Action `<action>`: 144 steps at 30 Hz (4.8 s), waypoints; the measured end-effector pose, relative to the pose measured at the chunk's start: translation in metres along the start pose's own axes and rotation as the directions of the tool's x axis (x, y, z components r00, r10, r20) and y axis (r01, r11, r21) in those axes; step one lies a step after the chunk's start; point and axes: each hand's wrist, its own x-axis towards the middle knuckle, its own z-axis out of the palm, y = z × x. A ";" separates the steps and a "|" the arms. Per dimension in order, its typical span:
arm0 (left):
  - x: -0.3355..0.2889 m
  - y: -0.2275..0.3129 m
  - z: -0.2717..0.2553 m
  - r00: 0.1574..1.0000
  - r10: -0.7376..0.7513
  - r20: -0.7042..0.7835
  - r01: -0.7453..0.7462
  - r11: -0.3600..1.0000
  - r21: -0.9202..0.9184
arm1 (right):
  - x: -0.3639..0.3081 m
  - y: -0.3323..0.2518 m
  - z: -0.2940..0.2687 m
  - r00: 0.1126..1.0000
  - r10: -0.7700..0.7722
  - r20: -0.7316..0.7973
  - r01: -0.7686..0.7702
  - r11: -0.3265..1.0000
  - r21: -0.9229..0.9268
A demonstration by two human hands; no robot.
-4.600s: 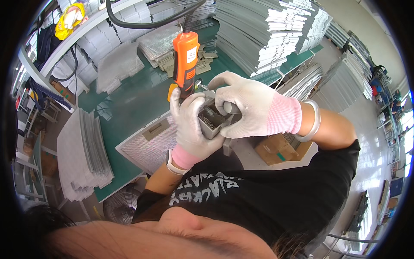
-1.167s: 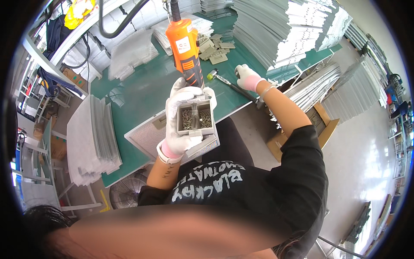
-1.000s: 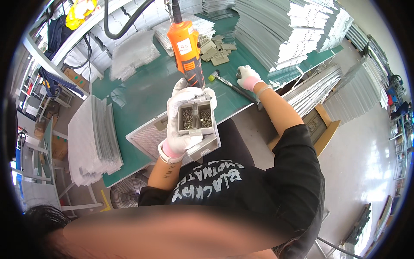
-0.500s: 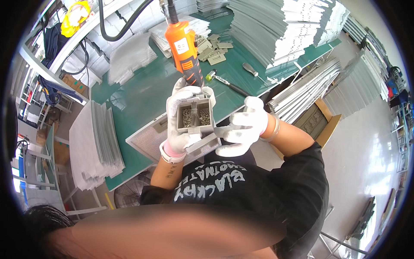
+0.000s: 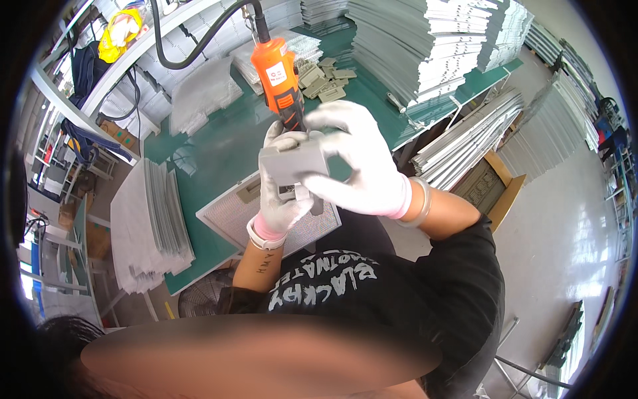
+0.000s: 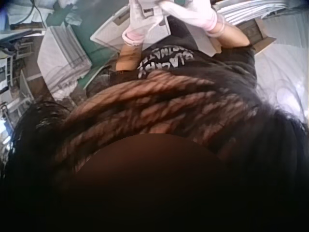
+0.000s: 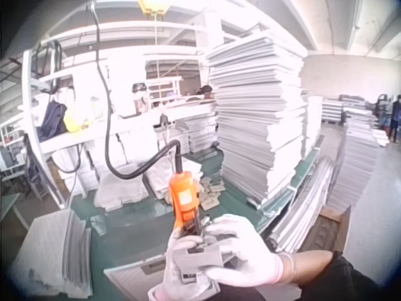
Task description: Assembling metal mesh filters by attaching clips and securing components using an electric screwdriver.
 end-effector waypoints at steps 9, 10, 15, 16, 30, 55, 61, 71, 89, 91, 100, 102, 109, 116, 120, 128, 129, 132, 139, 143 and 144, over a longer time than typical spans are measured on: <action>-0.008 0.010 0.011 0.970 -0.230 -0.072 0.206 0.946 -0.252 | 0.017 0.003 -0.002 0.998 -0.020 0.057 0.021 0.999 -0.027; -0.009 0.011 0.013 0.960 -0.262 -0.094 0.225 0.930 -0.290 | 0.023 -0.004 -0.005 0.998 -0.014 0.066 0.017 0.998 -0.053; -0.013 0.006 0.014 0.954 -0.280 -0.107 0.240 0.928 -0.286 | 0.032 -0.003 -0.011 0.991 0.066 0.116 -0.073 0.995 0.062; -0.012 0.006 0.014 0.955 -0.280 -0.099 0.240 0.924 -0.299 | 0.033 -0.003 -0.015 0.984 0.092 0.150 -0.110 0.987 0.115; 0.000 0.017 0.015 0.978 -0.126 -0.167 0.128 0.992 0.004 | 0.047 -0.014 -0.024 0.795 0.485 0.364 -0.589 0.760 0.275; -0.008 0.004 0.030 0.975 -0.152 -0.161 0.125 0.978 -0.166 | 0.037 0.006 -0.020 0.961 0.049 0.272 -0.063 0.997 0.046; -0.002 0.015 0.018 0.987 -0.075 -0.141 0.101 0.977 0.188 | 0.044 -0.001 -0.024 0.913 -0.136 0.384 0.100 0.989 0.112; -0.008 0.000 0.033 0.982 -0.079 -0.171 0.044 0.979 -0.197 | 0.034 -0.002 -0.036 0.884 -0.050 0.464 0.074 0.997 -0.034; -0.011 -0.002 0.031 0.985 -0.066 -0.161 0.046 0.992 -0.119 | 0.038 0.000 -0.037 0.880 -0.060 0.472 0.032 0.997 0.068; -0.008 -0.002 0.029 0.982 -0.063 -0.179 0.030 0.983 -0.181 | 0.033 0.002 -0.036 0.894 -0.018 0.447 -0.012 0.998 0.064; -0.015 0.001 0.022 0.947 -0.256 -0.195 0.074 0.762 -0.643 | 0.013 0.021 -0.028 0.956 -0.015 0.293 -0.016 0.994 0.104; -0.011 0.000 0.017 0.952 -0.240 -0.188 0.032 0.691 -0.722 | 0.009 0.032 -0.029 0.962 0.072 0.263 -0.130 0.968 0.213; -0.007 0.004 0.003 0.963 -0.224 -0.149 -0.057 0.372 -0.927 | 0.006 0.031 -0.011 0.944 -0.004 0.329 -0.035 0.993 0.114; -0.010 0.001 0.001 0.955 -0.259 -0.145 -0.030 0.402 -0.915 | 0.026 0.008 0.001 0.957 -0.137 0.254 0.120 0.989 0.081; -0.012 0.005 0.004 0.932 -0.312 -0.182 -0.047 0.394 -0.918 | 0.032 0.000 -0.005 0.957 -0.112 0.267 0.082 0.989 0.120; -0.013 0.003 0.001 0.946 -0.273 -0.174 -0.050 0.406 -0.912 | 0.019 0.000 -0.005 0.969 -0.064 0.240 0.068 0.998 -0.008; -0.012 0.003 0.002 0.936 -0.292 -0.196 -0.056 0.425 -0.903 | 0.017 -0.001 -0.005 0.969 -0.062 0.238 0.066 0.998 -0.010; -0.012 0.002 0.000 0.949 -0.270 -0.164 -0.043 0.406 -0.913 | 0.014 -0.004 -0.002 0.967 0.053 0.248 -0.040 0.998 -0.055; -0.016 0.002 -0.002 0.940 -0.302 -0.158 -0.035 0.374 -0.927 | 0.005 -0.011 0.006 0.929 0.291 0.228 -0.333 0.926 0.177; -0.013 0.003 0.001 0.945 -0.281 -0.167 -0.045 0.395 -0.918 | 0.003 -0.012 0.010 0.919 0.331 0.215 -0.367 0.917 0.157; -0.012 0.004 0.001 0.947 -0.276 -0.162 -0.054 0.363 -0.930 | 0.001 -0.011 0.010 0.919 0.331 0.215 -0.367 0.917 0.157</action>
